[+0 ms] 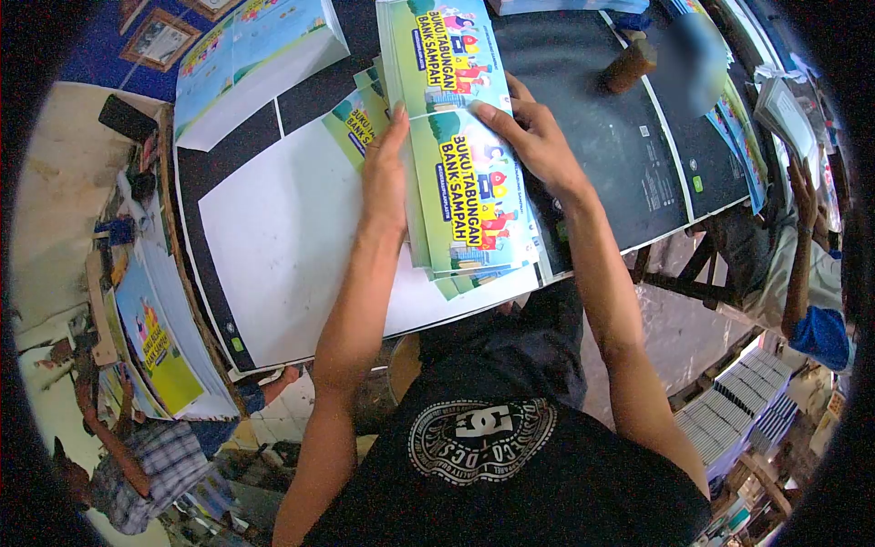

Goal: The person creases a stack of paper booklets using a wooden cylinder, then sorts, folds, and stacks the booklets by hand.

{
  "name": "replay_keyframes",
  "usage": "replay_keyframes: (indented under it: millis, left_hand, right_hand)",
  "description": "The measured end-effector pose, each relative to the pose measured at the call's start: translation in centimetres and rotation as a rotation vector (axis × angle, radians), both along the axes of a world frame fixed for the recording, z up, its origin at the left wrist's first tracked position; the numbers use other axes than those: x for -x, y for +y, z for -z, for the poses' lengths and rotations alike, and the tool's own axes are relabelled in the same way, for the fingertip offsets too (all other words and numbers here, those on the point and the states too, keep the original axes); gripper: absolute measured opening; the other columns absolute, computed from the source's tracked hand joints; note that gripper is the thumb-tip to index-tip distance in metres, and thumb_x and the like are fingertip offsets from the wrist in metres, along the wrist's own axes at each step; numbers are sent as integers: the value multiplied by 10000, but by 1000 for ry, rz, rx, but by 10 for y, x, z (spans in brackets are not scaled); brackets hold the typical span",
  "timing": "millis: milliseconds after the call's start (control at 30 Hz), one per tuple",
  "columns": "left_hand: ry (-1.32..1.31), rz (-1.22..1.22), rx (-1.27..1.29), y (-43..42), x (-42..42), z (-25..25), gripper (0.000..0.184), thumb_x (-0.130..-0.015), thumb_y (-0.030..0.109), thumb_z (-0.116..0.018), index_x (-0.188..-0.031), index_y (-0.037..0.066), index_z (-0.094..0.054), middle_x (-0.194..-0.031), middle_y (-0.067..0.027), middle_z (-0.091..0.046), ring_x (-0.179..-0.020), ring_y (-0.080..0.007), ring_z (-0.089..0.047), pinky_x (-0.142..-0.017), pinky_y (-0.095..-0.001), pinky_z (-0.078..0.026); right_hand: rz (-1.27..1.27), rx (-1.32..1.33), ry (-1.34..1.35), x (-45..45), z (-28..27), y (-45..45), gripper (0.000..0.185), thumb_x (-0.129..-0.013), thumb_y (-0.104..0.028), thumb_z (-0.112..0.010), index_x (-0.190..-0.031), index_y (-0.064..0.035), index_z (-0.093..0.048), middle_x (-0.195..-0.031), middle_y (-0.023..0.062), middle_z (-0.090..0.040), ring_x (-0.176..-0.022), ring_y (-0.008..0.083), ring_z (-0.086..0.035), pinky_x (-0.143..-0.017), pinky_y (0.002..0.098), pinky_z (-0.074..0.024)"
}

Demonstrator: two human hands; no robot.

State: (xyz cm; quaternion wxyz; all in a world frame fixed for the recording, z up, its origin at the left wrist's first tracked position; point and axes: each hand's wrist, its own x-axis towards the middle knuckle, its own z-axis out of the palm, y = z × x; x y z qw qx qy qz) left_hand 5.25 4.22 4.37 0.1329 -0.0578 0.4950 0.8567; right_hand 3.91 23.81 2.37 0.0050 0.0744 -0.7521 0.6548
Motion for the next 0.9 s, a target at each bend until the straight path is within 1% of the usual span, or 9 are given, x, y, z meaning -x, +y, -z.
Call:
replay_keyframes:
  millis: [233, 267, 367, 467, 533, 633, 733, 767, 900]
  left_hand:
    - [41, -104, 195, -28, 11, 0, 481, -1009, 408, -524, -1262, 5, -591, -1073, -129, -701, -850, -203, -720, -724, -314, -598]
    - [51, -105, 122, -40, 14, -3, 490, -1006, 423, -522, -1271, 16, -585, -1063, -124, -699, -840, -199, -706, -720, -321, -585]
    - [-57, -309, 394, -53, 7, -46, 525, -1003, 477, -481, -1331, 76, -564, -1071, -118, -676, -864, -201, -630, -759, -380, -529]
    - [-46, -262, 70, -94, 22, -25, 582, -1030, 436, -431, -1432, 15, -432, -1303, -192, -589, -1148, -341, -616, -948, -483, -532]
    - [-12, -275, 59, -72, 14, -37, 577, -1037, 419, -426, -1439, 6, -409, -1334, -186, -568, -1173, -322, -607, -990, -475, -508]
    - [-16, -114, -54, -56, 12, -29, 561, -1046, 391, -425, -1444, -4, -404, -1380, -167, -533, -1204, -297, -580, -1036, -443, -465]
    - [-124, -52, 24, -21, 8, -16, 576, -1043, 393, -448, -1450, -11, -401, -1378, -158, -533, -1213, -278, -568, -1019, -418, -468]
    - [-99, -93, 163, -10, 6, -8, 596, -1036, 404, -473, -1459, -10, -397, -1384, -159, -527, -1202, -271, -572, -1001, -396, -474]
    - [-168, -36, 54, 1, 3, 21, 633, -1019, 437, -500, -1470, 7, -390, -1394, -153, -519, -1217, -275, -565, -1014, -408, -466]
  right_hand:
    - [-72, 203, -120, -5, -12, -3, 466, -933, -355, -692, -1195, 29, -672, -1436, 215, -484, -1257, 261, -547, -1040, 381, -448]
    - [-41, 159, -37, -3, -10, -3, 525, -938, -321, -695, -1309, 31, -576, -1309, 171, -596, -1083, 205, -639, -933, 344, -520]
    - [-25, -114, 184, 2, 1, 1, 636, -902, -315, -726, -1377, 24, -474, -1269, 218, -595, -1159, 275, -587, -1005, 396, -464]
    - [229, -390, 457, 1, 23, -7, 906, -837, -303, -776, -1541, -39, -271, -1421, 338, -435, -1293, 441, -468, -1077, 478, -387]
    - [197, -401, 295, -8, 8, -12, 781, -816, -279, -775, -1494, -123, -419, -1439, 346, -388, -1263, 500, -441, -1097, 515, -364]
    - [146, -497, 367, -6, 12, -9, 441, -950, -363, -637, -1285, -75, -651, -1437, 377, -383, -1303, 514, -416, -1113, 496, -341]
    - [58, -258, 236, 2, 17, -2, 594, -1008, -522, -454, -1332, -44, -590, -1415, 360, -404, -1253, 503, -445, -1078, 523, -367]
    - [177, 61, -79, 3, 19, -10, 746, -1025, -607, -282, -1338, 17, -544, -1338, 361, -483, -1205, 472, -493, -1052, 523, -374]
    - [89, -36, 178, -2, -4, 1, 593, -905, -480, -645, -1121, 71, -672, -1219, 325, -571, -1186, 385, -563, -1034, 443, -427]
